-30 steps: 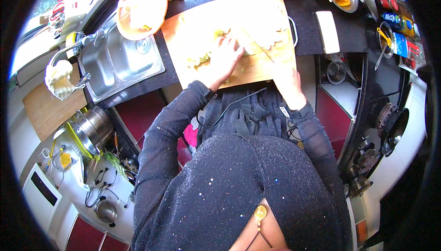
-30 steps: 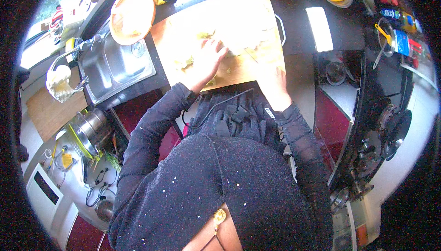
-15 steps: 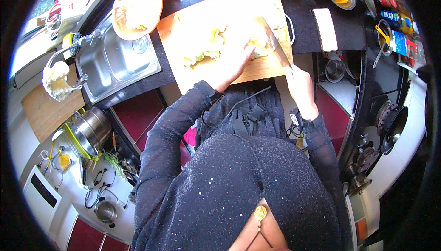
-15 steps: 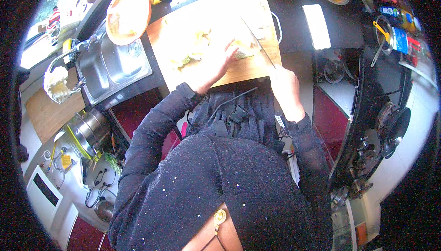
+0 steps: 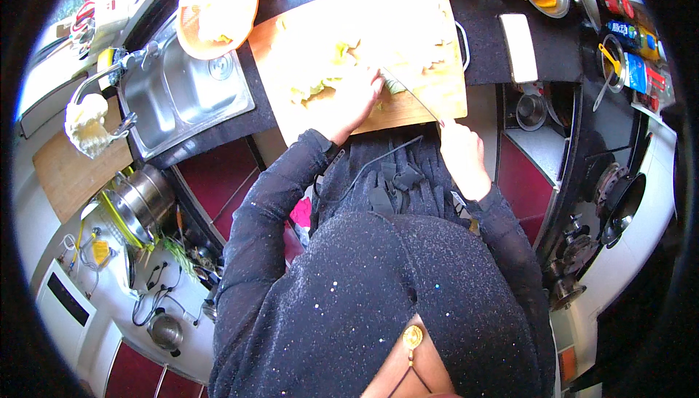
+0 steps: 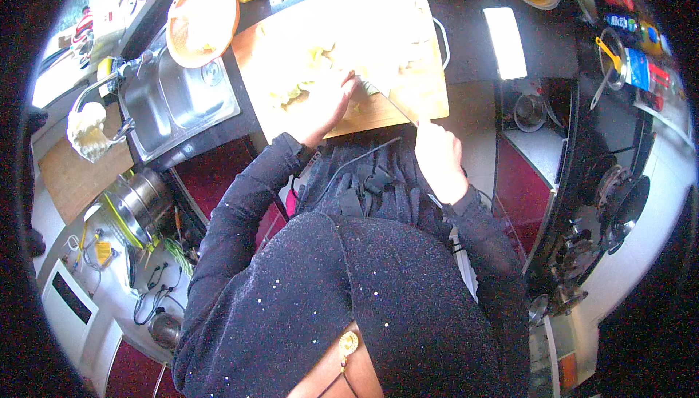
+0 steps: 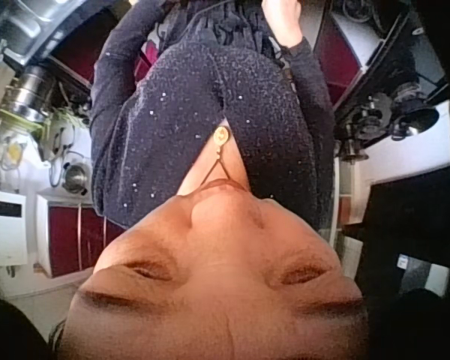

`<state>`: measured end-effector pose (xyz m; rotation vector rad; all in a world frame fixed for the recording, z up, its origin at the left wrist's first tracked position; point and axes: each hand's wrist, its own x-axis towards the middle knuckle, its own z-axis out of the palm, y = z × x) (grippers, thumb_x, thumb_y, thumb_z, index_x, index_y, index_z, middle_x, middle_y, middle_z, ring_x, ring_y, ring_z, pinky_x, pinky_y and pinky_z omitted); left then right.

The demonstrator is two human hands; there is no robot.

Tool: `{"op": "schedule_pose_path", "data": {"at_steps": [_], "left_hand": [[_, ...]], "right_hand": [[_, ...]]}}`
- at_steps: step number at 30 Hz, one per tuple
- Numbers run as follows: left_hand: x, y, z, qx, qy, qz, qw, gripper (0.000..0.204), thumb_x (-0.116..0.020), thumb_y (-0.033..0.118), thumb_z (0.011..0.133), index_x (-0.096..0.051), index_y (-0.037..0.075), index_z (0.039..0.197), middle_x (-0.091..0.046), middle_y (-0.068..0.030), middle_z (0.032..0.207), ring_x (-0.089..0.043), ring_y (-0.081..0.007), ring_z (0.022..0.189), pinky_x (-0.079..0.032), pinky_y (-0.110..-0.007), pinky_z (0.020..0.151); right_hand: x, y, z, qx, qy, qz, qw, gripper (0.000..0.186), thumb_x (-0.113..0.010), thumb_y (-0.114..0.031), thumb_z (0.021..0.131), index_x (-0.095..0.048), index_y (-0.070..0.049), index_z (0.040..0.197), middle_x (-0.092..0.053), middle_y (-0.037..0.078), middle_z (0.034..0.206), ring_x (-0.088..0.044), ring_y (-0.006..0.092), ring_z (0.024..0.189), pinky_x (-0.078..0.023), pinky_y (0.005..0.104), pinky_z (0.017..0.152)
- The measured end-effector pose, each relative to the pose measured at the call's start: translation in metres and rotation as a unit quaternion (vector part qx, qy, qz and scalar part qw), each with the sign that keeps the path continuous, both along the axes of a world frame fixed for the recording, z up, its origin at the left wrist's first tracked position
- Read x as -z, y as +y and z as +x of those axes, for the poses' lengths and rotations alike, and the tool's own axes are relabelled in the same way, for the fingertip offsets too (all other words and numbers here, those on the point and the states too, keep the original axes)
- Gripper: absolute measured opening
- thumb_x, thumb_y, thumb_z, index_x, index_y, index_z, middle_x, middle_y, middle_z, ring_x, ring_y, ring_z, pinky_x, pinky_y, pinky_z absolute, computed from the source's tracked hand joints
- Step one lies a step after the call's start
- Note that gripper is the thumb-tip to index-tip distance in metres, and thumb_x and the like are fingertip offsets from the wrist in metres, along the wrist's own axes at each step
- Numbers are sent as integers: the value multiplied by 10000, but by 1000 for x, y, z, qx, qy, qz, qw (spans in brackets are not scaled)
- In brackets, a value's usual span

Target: The person places a wooden cutting board on the kitchen counter, then repeatedly cuts cabbage leaves into smaller pieces using a knife. The chopped cabbage accumulates on the cutting board throughout the clip.

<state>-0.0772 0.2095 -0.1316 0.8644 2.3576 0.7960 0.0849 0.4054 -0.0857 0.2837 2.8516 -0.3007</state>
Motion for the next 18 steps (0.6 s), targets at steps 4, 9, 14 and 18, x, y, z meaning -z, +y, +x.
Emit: {"op": "schedule_pose_path", "data": {"at_steps": [4, 9, 14, 18], "left_hand": [[5, -5, -1, 23, -16, -27, 999, 303, -432, 199, 979, -599, 26, 1163, -571, -170, 1224, -513, -334, 1166, -419, -418, 997], [4, -17, 5, 80, 55, -28, 995, 357, -386, 213, 1007, -568, 36, 1259, -533, -167, 1340, -463, -332, 1270, -350, -413, 1096], [2, -12, 0, 84, 69, -49, 993, 351, -446, 190, 1000, -546, 26, 1294, -549, -202, 1321, -527, -362, 1200, -400, -421, 1052], [-2, 0, 1, -68, -9, 12, 998, 333, -488, 181, 979, -555, 8, 1256, -575, -234, 1247, -554, -377, 1152, -430, -422, 1004]], "right_hand": [[17, -2, -10, 64, -17, -98, 993, 212, -546, -220, 959, -671, -49, 951, -655, 214, 726, -675, 362, 666, -539, 432, 568], [9, 11, -17, 160, -9, -236, 958, 233, -549, -224, 944, -688, -42, 986, -657, 239, 821, -655, 432, 791, -521, 472, 646], [-12, 9, -8, 136, -27, -227, 964, 226, -555, -219, 947, -690, -50, 1011, -660, 239, 818, -660, 422, 774, -526, 473, 649], [-6, 2, 0, 92, -38, -186, 978, 203, -559, -207, 945, -675, -43, 971, -660, 216, 767, -667, 390, 708, -538, 457, 616]]}}
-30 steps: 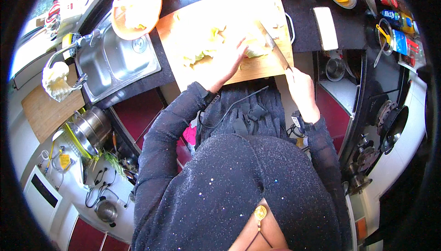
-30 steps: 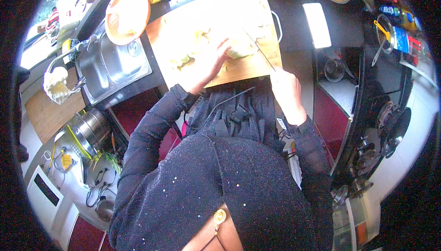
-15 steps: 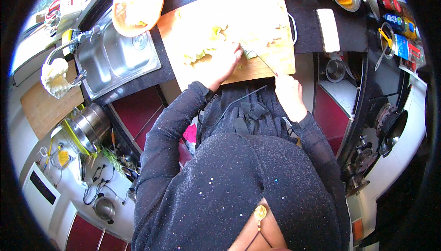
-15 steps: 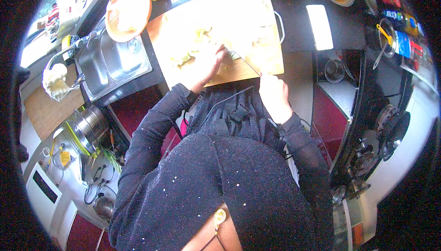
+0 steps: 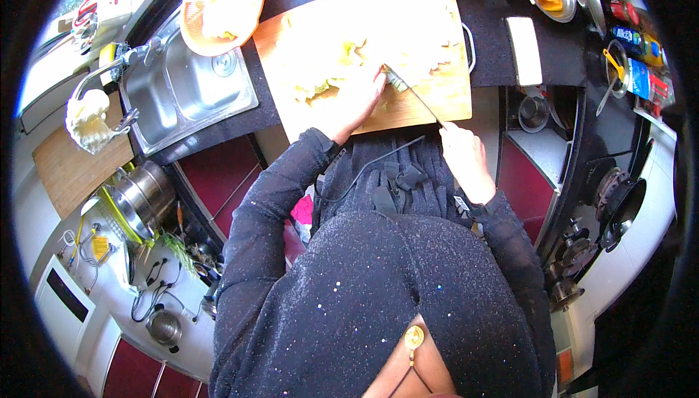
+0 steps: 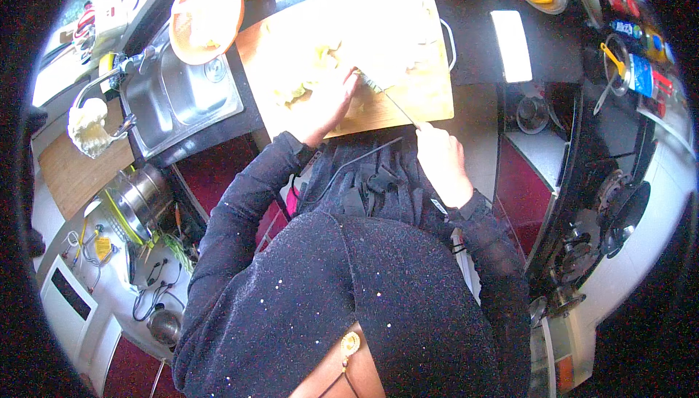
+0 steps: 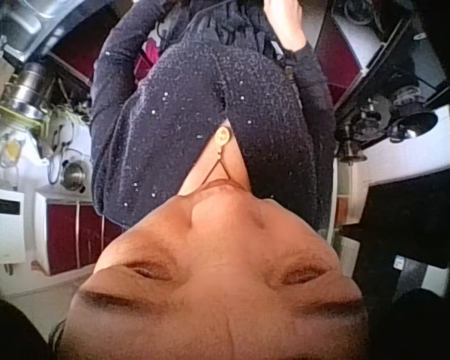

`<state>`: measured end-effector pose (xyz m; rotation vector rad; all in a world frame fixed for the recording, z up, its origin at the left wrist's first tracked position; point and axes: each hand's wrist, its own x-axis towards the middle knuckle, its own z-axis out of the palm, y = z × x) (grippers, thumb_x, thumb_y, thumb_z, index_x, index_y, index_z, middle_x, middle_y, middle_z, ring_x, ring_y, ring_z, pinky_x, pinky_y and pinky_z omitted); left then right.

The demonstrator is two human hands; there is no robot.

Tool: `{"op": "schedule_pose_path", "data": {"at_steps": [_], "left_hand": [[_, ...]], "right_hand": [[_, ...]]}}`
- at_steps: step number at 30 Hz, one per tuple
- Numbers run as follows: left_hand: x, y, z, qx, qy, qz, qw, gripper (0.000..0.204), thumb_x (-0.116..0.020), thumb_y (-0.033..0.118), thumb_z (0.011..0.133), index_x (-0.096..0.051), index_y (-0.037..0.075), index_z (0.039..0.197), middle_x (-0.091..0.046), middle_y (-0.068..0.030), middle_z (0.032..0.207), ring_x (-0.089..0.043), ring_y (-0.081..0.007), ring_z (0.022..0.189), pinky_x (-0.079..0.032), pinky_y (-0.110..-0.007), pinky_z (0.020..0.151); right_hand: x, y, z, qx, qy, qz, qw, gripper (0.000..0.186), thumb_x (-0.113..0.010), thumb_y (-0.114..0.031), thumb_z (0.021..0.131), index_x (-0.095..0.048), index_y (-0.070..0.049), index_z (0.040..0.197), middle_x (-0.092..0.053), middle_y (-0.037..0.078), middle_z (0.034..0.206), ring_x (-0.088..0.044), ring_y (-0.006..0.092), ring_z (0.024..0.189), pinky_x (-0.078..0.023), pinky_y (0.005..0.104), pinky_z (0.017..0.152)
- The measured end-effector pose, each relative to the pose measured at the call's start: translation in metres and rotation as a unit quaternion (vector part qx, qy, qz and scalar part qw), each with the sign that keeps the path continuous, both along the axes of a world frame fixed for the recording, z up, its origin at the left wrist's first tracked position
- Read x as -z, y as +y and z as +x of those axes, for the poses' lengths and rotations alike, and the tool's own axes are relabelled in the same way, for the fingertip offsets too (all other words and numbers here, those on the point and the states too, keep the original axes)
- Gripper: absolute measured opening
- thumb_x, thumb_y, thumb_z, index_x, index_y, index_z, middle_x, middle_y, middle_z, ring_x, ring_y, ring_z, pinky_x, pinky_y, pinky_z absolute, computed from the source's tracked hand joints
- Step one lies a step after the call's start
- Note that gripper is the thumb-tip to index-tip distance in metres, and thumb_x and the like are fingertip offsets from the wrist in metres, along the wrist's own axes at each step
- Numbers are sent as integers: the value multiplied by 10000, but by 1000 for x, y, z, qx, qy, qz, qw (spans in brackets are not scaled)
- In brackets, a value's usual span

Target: The person places a wooden cutting board on the kitchen counter, then repeatedly cuts cabbage leaves into smaller pieces using a knife. The chopped cabbage accumulates on the cutting board throughout the clip.

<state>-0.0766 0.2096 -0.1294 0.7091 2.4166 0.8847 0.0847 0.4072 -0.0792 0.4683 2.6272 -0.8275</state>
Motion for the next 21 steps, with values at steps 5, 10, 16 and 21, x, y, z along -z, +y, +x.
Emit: {"op": "schedule_pose_path", "data": {"at_steps": [5, 10, 16, 21], "left_hand": [[-4, 4, -3, 1, -29, -6, 1000, 302, -477, 209, 982, -556, -12, 1173, -592, -231, 1140, -558, -377, 1094, -434, -433, 955], [1, 6, -5, 47, 15, 4, 999, 250, -473, 165, 961, -548, -15, 1118, -580, -204, 1078, -556, -365, 1042, -443, -426, 913], [-9, 13, -7, 225, 236, -44, 944, 216, -526, 60, 817, -563, 33, 1029, -541, -131, 975, -545, -294, 980, -461, -398, 838], [-40, -19, -2, 296, 191, 68, 933, 197, -560, 37, 795, -577, 44, 992, -550, -105, 945, -552, -278, 956, -462, -382, 790]], "right_hand": [[28, -7, -9, -30, 2, 25, 999, 214, -556, -193, 929, -670, -14, 907, -659, 212, 747, -672, 370, 688, -542, 437, 596], [36, 4, -30, 58, 32, -47, 997, 229, -546, -201, 922, -683, -25, 971, -663, 238, 798, -669, 408, 773, -536, 442, 655], [19, 25, -39, 92, 82, -102, 987, 253, -560, -203, 929, -674, -4, 1035, -651, 256, 800, -676, 393, 769, -513, 412, 642], [14, 23, -34, 87, 39, -110, 989, 220, -554, -182, 929, -675, -17, 1011, -651, 250, 820, -658, 404, 770, -508, 426, 646]]}}
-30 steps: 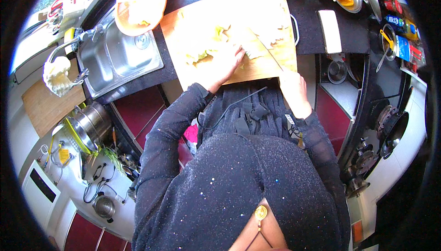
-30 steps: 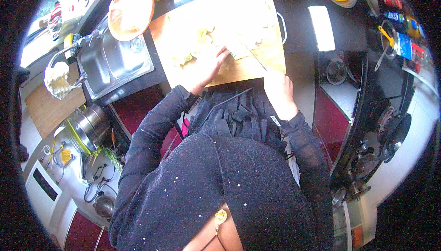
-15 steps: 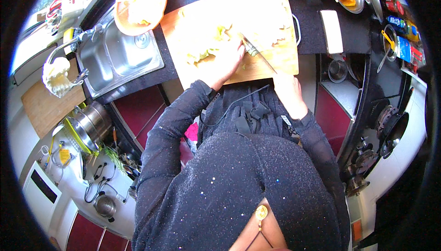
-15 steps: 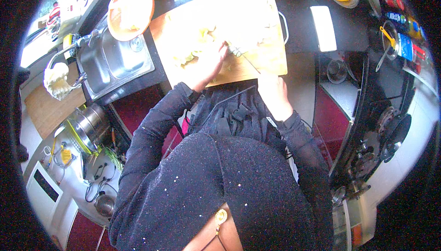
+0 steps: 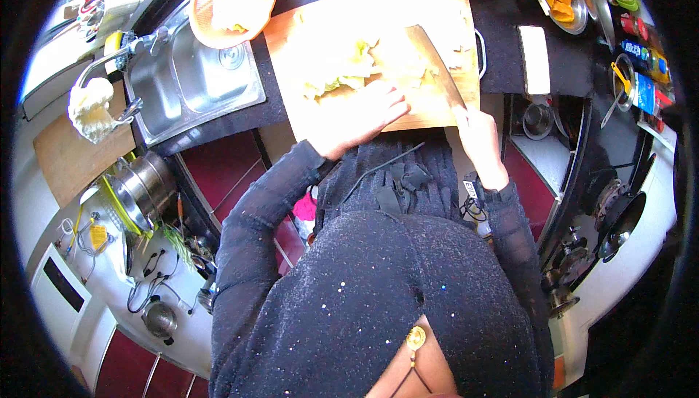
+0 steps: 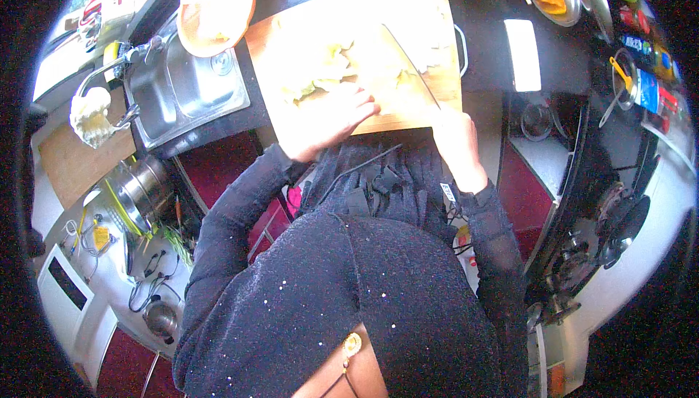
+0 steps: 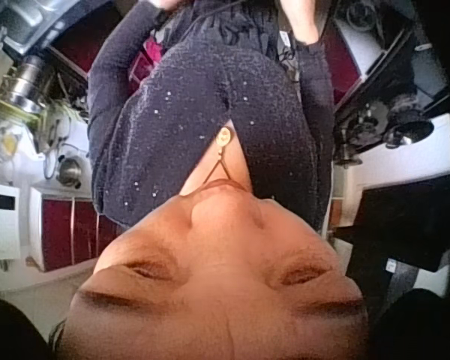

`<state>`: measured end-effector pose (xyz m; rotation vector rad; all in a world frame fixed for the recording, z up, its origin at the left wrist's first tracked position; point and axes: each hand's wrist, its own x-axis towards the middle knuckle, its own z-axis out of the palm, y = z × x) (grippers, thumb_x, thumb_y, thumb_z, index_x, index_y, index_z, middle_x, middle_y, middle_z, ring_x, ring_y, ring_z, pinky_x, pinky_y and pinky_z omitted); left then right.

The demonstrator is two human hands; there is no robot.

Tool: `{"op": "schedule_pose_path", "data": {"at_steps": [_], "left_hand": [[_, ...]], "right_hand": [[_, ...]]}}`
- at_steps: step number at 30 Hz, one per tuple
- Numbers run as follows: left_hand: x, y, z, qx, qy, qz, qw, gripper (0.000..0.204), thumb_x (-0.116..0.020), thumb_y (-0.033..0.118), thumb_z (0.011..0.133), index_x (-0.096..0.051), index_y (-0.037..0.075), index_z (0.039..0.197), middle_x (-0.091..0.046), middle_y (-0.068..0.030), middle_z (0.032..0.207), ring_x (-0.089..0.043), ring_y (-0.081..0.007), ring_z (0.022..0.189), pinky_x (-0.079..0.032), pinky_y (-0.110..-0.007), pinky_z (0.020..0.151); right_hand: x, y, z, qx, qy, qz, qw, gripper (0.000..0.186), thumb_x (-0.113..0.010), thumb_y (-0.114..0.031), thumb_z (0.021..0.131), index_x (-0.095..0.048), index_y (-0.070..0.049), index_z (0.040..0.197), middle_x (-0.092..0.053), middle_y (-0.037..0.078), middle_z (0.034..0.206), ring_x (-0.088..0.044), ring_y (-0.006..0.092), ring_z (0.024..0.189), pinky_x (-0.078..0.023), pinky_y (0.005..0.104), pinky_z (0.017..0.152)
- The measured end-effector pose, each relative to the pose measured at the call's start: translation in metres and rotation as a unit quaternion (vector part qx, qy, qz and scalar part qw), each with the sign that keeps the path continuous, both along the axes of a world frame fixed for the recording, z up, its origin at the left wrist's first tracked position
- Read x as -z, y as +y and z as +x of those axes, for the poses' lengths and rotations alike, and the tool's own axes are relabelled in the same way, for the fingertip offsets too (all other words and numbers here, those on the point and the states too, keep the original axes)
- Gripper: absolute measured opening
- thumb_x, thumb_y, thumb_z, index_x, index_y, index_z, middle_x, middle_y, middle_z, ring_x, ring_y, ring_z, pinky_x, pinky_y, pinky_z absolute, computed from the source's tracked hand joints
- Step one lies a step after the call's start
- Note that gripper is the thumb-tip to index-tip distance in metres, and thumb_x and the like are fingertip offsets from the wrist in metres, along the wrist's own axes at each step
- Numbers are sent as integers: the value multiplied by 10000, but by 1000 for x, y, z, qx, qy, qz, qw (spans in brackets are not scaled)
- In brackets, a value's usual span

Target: The person places a wooden cutting board on the kitchen counter, then repeatedly cuts cabbage leaves into smaller pieces using a knife. The chopped cabbage accumulates on the cutting board throughout the clip.

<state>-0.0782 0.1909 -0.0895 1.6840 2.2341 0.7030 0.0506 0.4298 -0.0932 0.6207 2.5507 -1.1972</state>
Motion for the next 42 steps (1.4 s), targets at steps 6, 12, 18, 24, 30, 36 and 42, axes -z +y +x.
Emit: {"op": "schedule_pose_path", "data": {"at_steps": [6, 12, 18, 24, 30, 36, 42], "left_hand": [[3, -75, 6, -80, -62, -55, 993, 220, -622, 23, 739, -581, 59, 952, -534, -111, 873, -580, -308, 843, -481, -403, 733], [22, -105, 13, -186, -35, -117, 975, 384, -721, 90, 733, -604, 76, 1098, -605, -117, 1024, -608, -322, 947, -491, -409, 835], [39, -90, 27, -168, -20, -69, 983, 398, -655, 135, 816, -604, 119, 1210, -599, -139, 1224, -587, -312, 1119, -473, -410, 955], [59, -104, 26, -149, -8, -110, 983, 346, -555, 112, 866, -638, 173, 1196, -587, -123, 1268, -566, -310, 1188, -459, -405, 1005], [51, -127, 21, -228, 17, -101, 968, 532, -613, -25, 738, -633, 181, 1228, -574, -152, 1249, -573, -352, 1145, -488, -428, 944], [33, -111, 20, -221, -9, -55, 974, 460, -675, 29, 745, -614, 151, 1184, -576, -134, 1216, -573, -332, 1108, -468, -428, 946], [9, -101, 8, -259, -65, -1, 964, 431, -743, 122, 780, -602, 149, 1187, -585, -114, 1186, -580, -318, 1086, -470, -413, 931]], "right_hand": [[0, -4, 8, 0, 15, -10, 1000, 335, -567, -265, 962, -662, 45, 1045, -619, 262, 734, -643, 321, 628, -480, 388, 596], [3, 6, 5, -82, -45, 14, 996, 268, -569, -241, 939, -675, 2, 982, -645, 260, 810, -656, 395, 741, -511, 436, 643], [8, 17, -3, -97, -76, 47, 991, 269, -561, -239, 930, -675, 5, 927, -652, 263, 824, -657, 429, 783, -528, 465, 662], [5, 26, -14, -62, -49, 50, 996, 281, -526, -210, 944, -660, 37, 926, -635, 278, 803, -646, 437, 756, -499, 444, 636], [5, 17, -11, -56, -22, 47, 997, 300, -555, -229, 939, -658, 48, 888, -629, 287, 796, -641, 437, 749, -491, 462, 628], [3, 7, -10, -66, -32, 41, 996, 316, -567, -245, 944, -668, 44, 868, -632, 279, 777, -643, 429, 727, -488, 456, 617], [-1, 8, -10, -49, -14, 16, 999, 335, -559, -268, 955, -673, 37, 877, -631, 268, 754, -640, 420, 688, -475, 441, 590]]}}
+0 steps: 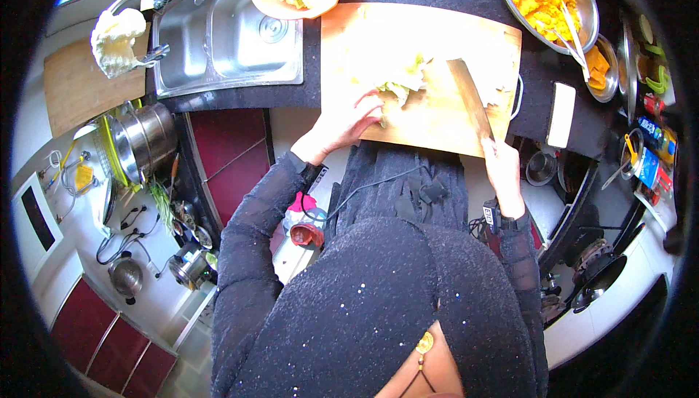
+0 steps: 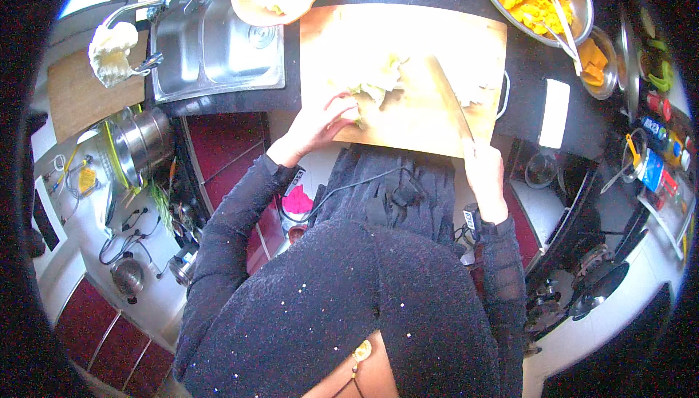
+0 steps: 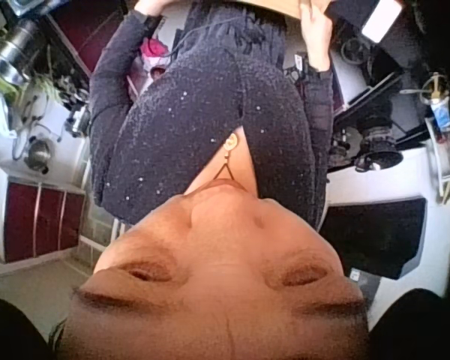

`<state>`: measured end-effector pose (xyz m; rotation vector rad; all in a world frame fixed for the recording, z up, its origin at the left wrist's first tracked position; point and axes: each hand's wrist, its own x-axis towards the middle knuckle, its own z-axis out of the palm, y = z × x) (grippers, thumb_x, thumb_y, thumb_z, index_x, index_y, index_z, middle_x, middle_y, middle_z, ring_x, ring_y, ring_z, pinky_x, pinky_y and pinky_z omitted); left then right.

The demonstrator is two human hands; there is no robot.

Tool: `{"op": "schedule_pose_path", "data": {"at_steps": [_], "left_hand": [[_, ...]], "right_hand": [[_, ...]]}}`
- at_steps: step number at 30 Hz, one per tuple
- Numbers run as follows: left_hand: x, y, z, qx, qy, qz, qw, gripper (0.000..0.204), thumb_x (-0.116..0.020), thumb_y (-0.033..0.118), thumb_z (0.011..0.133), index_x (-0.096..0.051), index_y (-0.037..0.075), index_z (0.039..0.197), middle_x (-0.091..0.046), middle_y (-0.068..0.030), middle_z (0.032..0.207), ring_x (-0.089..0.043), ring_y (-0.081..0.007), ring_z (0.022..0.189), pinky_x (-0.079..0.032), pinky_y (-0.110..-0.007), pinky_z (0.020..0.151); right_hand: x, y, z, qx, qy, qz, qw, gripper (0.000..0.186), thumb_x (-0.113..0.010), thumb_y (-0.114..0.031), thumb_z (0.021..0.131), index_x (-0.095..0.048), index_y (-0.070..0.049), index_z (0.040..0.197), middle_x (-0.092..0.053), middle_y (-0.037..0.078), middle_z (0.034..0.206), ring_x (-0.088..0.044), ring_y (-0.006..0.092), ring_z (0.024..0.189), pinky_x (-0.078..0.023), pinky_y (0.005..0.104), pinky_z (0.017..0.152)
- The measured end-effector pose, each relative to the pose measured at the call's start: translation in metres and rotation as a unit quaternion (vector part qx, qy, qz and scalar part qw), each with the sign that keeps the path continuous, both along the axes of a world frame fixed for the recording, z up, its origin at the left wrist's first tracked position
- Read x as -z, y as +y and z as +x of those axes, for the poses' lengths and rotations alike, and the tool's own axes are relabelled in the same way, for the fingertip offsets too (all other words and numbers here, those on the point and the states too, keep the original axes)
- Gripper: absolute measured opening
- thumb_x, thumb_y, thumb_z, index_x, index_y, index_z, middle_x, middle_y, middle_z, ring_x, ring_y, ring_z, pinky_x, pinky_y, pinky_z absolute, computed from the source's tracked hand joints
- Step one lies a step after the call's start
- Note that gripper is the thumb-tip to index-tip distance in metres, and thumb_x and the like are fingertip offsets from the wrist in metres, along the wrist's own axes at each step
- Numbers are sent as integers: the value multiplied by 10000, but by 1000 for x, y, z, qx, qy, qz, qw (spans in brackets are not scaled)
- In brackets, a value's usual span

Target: The person places a wooden cutting board on the kitchen counter, then repeatedly cuts cabbage leaves into smaller pieces using a knife. The chopped cabbage accumulates on the cutting board throughout the clip.

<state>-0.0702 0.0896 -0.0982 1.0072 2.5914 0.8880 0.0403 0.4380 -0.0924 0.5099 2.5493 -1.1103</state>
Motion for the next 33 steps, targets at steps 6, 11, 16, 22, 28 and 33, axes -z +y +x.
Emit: {"op": "schedule_pose_path", "data": {"at_steps": [6, 11, 16, 22, 28, 33], "left_hand": [[-15, 55, -68, -77, 90, 65, 991, 376, -726, 174, 826, -612, 150, 1183, -602, -91, 1166, -589, -295, 1056, -469, -413, 911], [-17, 79, -90, 43, 212, -86, 972, 315, -747, 204, 788, -653, 135, 1081, -628, -53, 1109, -613, -267, 1048, -487, -418, 883], [3, 48, -82, 31, 122, -77, 989, 271, -776, 157, 725, -677, 129, 976, -641, -46, 1068, -609, -264, 1066, -457, -430, 935], [15, 29, -87, 63, 144, -65, 985, 256, -779, 205, 718, -692, 141, 949, -642, -29, 1037, -590, -244, 1072, -426, -419, 951], [-1, 42, -90, 56, 116, -73, 989, 289, -781, 177, 736, -676, 156, 1005, -639, -36, 1097, -581, -258, 1127, -420, -415, 971], [-1, 61, -112, 9, 115, -60, 992, 260, -752, 246, 782, -665, 145, 1005, -642, -55, 1082, -610, -261, 1049, -462, -418, 887]], "right_hand": [[2, 1, 1, 0, -9, 9, 1000, 341, -553, -276, 959, -676, 33, 883, -635, 263, 760, -644, 422, 696, -481, 441, 592], [-1, -5, 5, 12, -22, 28, 999, 314, -558, -264, 954, -685, 20, 912, -639, 258, 764, -652, 423, 721, -497, 450, 611], [-3, -10, 13, 29, -8, 4, 1000, 272, -566, -253, 951, -678, -8, 991, -642, 255, 779, -654, 422, 735, -502, 451, 616], [-6, -15, 16, 57, -41, -7, 998, 250, -571, -251, 948, -677, -38, 1024, -650, 251, 814, -657, 420, 770, -509, 446, 636], [-7, -19, 14, 52, -33, -3, 998, 250, -574, -245, 944, -676, -34, 1029, -656, 249, 832, -659, 419, 794, -515, 447, 656], [-9, -18, 12, 48, -35, 4, 998, 257, -574, -237, 939, -674, -22, 1038, -656, 251, 839, -661, 420, 794, -519, 450, 666]]}}
